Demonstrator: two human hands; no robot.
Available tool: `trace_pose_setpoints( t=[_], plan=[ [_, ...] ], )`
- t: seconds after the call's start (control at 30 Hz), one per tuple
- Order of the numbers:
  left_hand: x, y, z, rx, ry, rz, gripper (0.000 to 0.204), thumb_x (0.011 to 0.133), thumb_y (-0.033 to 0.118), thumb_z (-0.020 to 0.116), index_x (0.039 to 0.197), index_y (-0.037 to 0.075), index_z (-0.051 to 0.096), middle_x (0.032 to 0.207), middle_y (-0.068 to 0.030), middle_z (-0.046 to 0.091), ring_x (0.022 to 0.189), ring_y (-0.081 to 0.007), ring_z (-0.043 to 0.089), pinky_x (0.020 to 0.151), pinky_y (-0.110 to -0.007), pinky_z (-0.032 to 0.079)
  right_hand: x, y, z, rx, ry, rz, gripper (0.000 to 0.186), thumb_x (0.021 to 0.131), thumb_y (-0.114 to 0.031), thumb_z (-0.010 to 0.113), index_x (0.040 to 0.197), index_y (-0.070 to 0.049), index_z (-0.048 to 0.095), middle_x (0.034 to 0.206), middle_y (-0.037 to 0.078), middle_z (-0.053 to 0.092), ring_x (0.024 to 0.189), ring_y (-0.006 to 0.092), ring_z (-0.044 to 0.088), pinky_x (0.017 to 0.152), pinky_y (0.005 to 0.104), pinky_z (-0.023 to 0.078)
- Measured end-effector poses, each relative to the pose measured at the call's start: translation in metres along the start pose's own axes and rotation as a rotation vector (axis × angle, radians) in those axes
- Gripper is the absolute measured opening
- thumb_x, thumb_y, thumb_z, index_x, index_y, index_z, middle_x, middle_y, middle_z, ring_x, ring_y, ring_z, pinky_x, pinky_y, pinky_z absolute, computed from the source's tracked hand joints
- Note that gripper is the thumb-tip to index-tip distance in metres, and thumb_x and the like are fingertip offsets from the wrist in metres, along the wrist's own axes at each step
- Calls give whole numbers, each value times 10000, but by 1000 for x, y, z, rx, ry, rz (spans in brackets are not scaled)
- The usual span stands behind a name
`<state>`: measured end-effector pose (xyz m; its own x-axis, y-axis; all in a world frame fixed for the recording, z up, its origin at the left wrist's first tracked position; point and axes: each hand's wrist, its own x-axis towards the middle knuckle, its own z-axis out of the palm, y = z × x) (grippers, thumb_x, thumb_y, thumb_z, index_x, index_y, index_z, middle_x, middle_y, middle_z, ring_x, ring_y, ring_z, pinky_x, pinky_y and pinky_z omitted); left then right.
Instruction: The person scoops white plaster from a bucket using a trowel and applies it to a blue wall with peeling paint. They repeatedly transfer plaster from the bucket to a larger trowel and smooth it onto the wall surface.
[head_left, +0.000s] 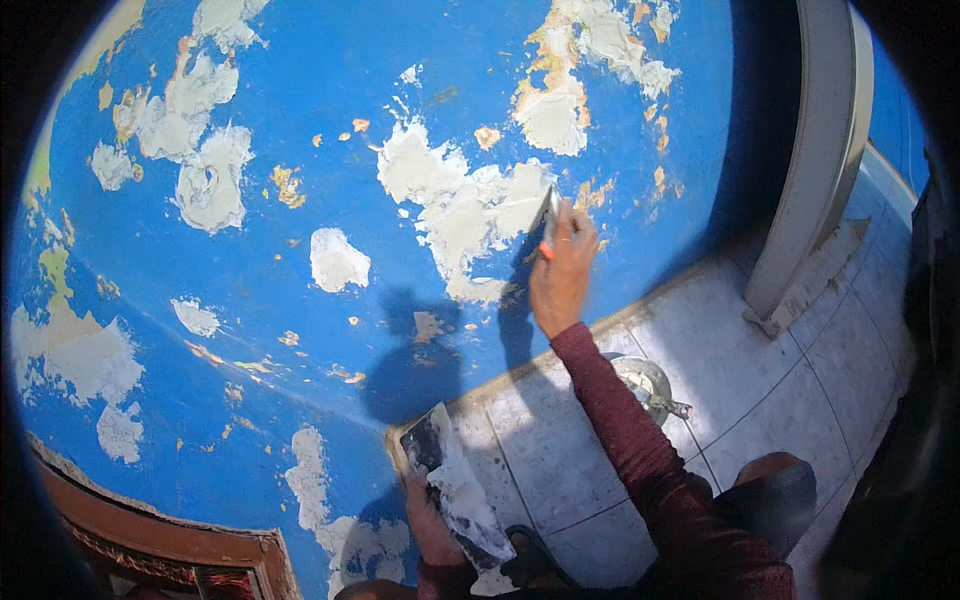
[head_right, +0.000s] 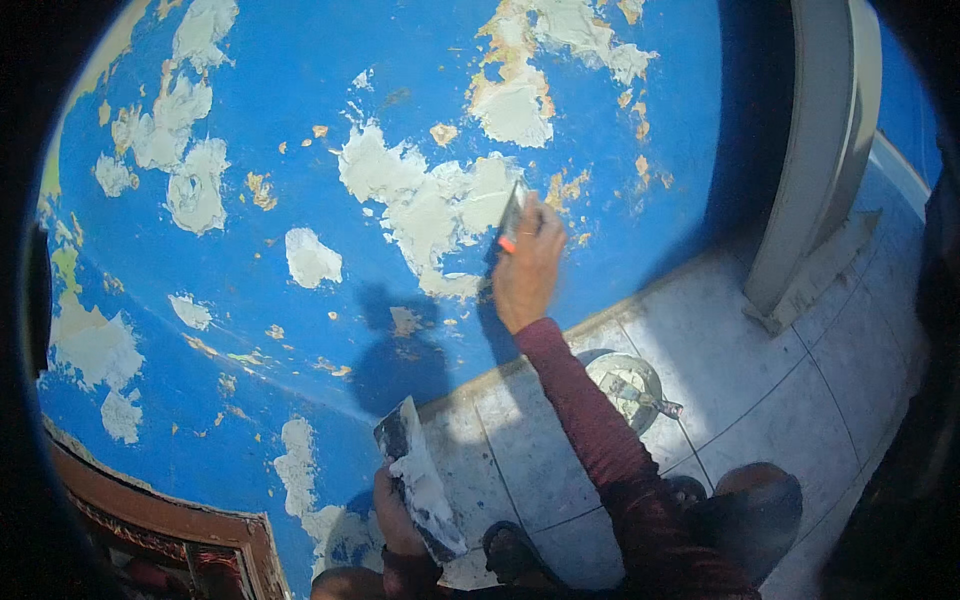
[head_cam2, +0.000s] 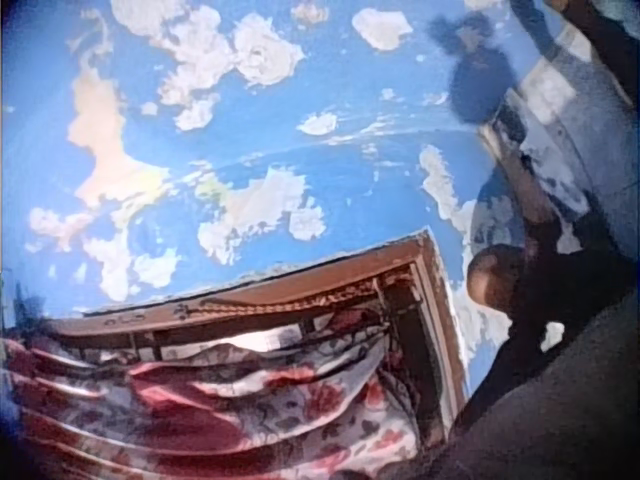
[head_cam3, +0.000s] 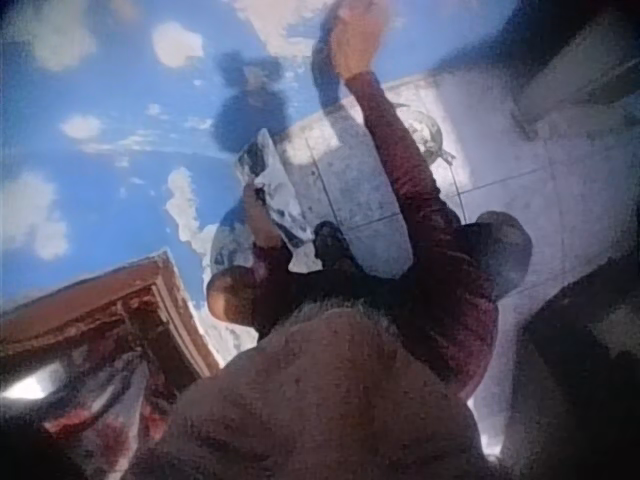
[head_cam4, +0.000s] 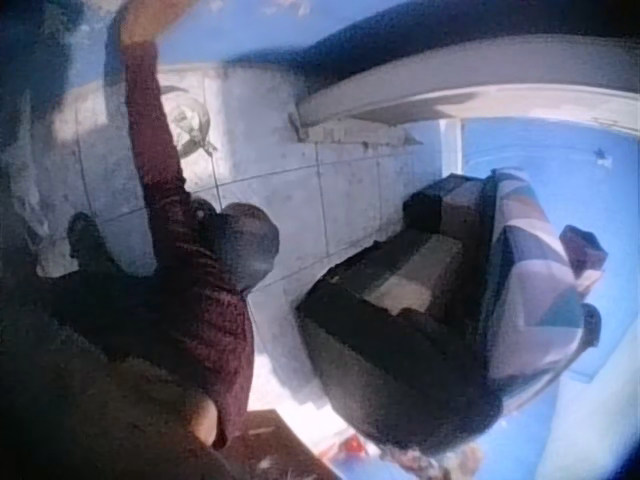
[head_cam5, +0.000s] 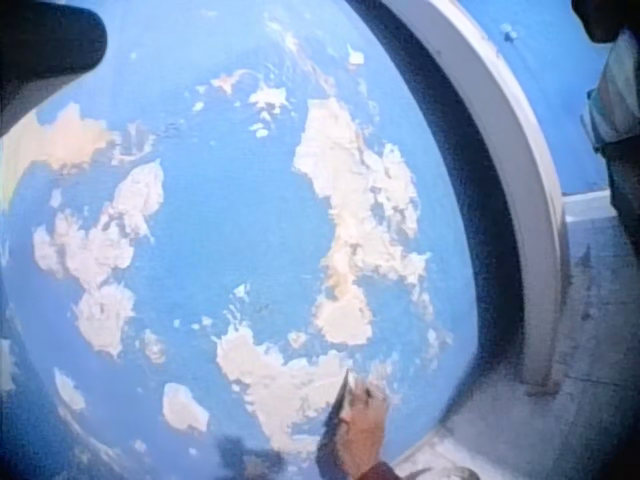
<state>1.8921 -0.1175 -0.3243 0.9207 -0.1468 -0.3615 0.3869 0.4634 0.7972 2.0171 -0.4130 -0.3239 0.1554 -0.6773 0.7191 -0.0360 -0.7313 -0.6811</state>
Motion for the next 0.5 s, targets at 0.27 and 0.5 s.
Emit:
trace_pose_setpoints(
  t=[0.27, 0.5],
  plan=[
    [2, 3, -5, -26, -56, -61, 326, 962, 314, 486, 1140, 59, 583, 990, -57, 660, 845, -193, 650, 722, -323, 542, -52, -36, 13, 58, -262, -230, 767, 741, 88, 583, 1452, -68, 342, 1282, 206, 438, 1167, 382, 446, 967, 490, 375],
    [-1, 2, 1, -10, 1, -11, 317, 960, 302, 496, 1143, 60, 585, 996, -57, 661, 851, -197, 648, 739, -336, 538, -33, -5, -6, 44, -136, -192, 807, 702, 125, 569, 1454, -84, 366, 1274, 190, 457, 1117, 367, 464, 930, 486, 383]
  ],
)
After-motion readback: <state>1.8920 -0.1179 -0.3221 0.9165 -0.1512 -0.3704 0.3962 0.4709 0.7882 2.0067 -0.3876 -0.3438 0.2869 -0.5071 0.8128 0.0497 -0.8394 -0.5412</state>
